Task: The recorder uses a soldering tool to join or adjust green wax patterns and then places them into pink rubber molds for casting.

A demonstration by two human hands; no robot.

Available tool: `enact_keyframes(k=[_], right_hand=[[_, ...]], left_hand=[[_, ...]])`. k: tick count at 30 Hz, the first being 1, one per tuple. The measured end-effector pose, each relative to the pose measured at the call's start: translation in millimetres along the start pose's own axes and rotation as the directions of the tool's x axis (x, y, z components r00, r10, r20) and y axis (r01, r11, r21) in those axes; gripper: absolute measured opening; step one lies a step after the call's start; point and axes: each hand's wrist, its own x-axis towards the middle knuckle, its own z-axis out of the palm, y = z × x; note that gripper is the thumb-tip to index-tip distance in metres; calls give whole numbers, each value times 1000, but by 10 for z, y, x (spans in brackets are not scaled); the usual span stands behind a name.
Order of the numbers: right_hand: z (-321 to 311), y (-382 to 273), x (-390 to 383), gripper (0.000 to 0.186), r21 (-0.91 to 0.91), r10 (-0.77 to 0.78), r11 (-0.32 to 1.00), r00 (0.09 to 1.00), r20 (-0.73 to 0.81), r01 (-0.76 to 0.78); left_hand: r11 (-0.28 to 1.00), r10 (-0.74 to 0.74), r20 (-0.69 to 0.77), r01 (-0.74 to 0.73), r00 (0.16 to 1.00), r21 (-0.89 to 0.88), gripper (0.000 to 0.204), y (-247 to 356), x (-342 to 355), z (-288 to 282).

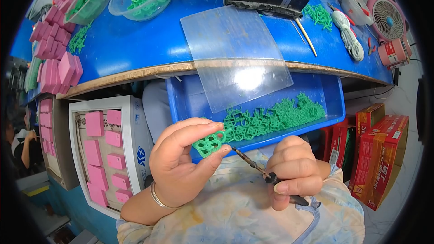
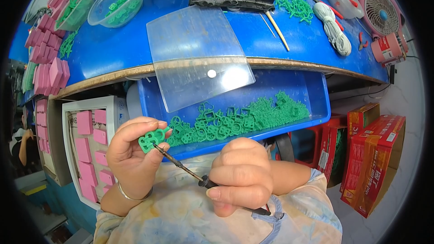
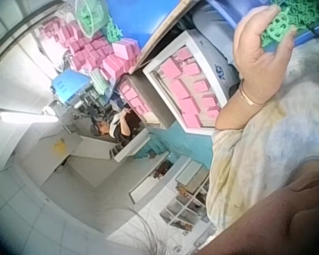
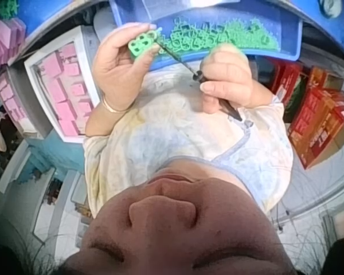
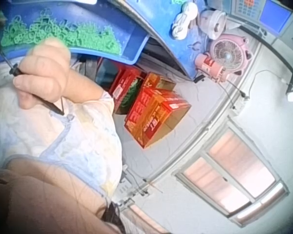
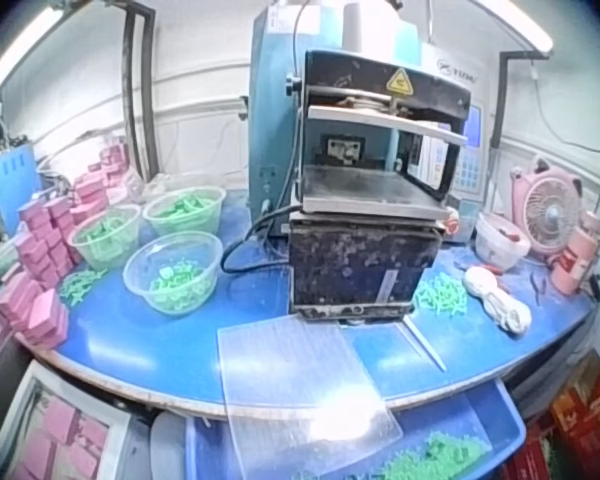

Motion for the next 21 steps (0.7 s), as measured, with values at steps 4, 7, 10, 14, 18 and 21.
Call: enact_keyframes(k=[4, 7, 10, 14, 18, 21], right_hand=[[-13, -8, 16, 18, 6, 3, 1000, 1000, 30, -3], [-15, -10, 20, 20, 1, -1, 1000, 999, 39, 1], [-1, -4, 22, 20, -2, -9, 1000, 999, 40, 9], [-9, -8, 23, 21, 2, -5, 1000, 999, 51, 5], [-8, -8, 13, 21, 8, -3, 1000, 998, 55, 3], [-9, -12, 12, 21, 9, -3, 1000, 998, 55, 2]], left_hand=[[1000, -20, 59, 21, 998, -16, 31, 6, -11, -14], [1000, 8, 69, -8, 998, 4, 32, -5, -12, -15], [997, -48, -49, 45, 998, -66, 37, -2, -31, 32], [1000, 22, -35, -22, 999, 5, 37, -21, -18, 27], [999, 28, -25, -27, 999, 33, 37, -21, -15, 24], [999, 43, -30, -42, 999, 35, 37, -26, -14, 27]])
